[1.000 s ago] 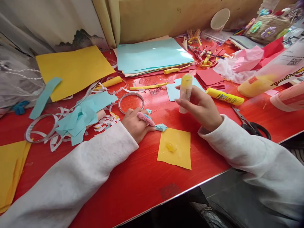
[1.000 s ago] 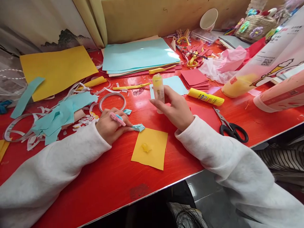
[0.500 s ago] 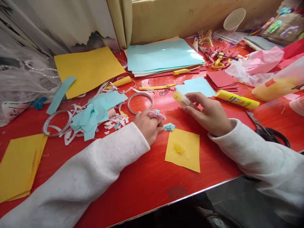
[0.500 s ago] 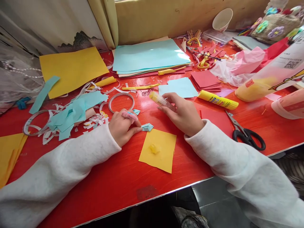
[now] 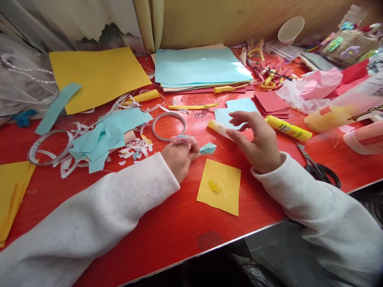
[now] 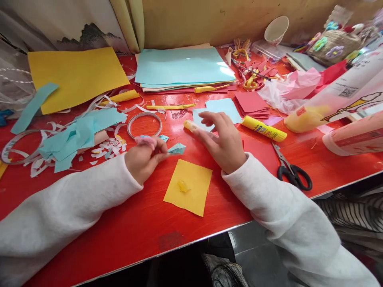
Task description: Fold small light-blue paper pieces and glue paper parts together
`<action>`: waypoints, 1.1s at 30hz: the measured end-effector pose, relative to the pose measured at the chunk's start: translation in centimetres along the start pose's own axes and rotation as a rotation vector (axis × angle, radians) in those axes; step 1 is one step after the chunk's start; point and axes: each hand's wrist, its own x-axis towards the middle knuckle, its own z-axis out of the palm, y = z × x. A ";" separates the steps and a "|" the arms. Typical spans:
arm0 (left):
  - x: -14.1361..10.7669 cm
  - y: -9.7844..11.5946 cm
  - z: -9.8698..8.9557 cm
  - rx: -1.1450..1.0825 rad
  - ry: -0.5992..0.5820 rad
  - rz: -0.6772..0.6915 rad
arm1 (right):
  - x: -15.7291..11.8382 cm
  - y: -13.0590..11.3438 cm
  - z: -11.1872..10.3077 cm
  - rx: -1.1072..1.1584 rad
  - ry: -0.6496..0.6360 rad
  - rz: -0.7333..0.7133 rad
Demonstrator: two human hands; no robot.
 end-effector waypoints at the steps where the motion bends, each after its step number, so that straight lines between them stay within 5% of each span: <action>1: 0.2 0.3 -0.2 -0.102 0.030 -0.054 | -0.1 -0.5 0.0 0.103 -0.030 0.035; 6: 0.9 2.3 -1.3 -0.817 0.117 -0.308 | -0.6 -2.9 0.5 0.247 -0.232 -0.043; 11: 0.6 3.1 -1.1 -0.916 0.107 -0.316 | -0.7 -4.8 1.4 0.468 -0.313 0.022; 15: 0.6 2.7 -1.1 -0.727 0.071 -0.241 | -0.8 -5.5 1.8 0.639 -0.285 0.296; 19: 2.0 1.1 -3.7 -0.383 -0.099 -0.144 | -0.6 -4.9 1.8 0.685 -0.167 0.402; 22: 3.4 -0.9 -6.3 -0.028 0.037 -0.013 | -0.3 -4.2 1.7 0.805 -0.126 0.473; 24: 3.8 -1.8 -6.9 0.185 -0.020 0.092 | -0.3 -4.1 1.8 0.860 -0.170 0.499; 28: 3.3 -2.3 -5.1 0.403 -0.142 0.166 | -0.4 -4.5 1.9 0.924 -0.317 0.479; 33: 2.5 -2.6 -2.9 0.520 -0.122 0.208 | -0.6 -4.4 2.1 0.979 -0.501 0.559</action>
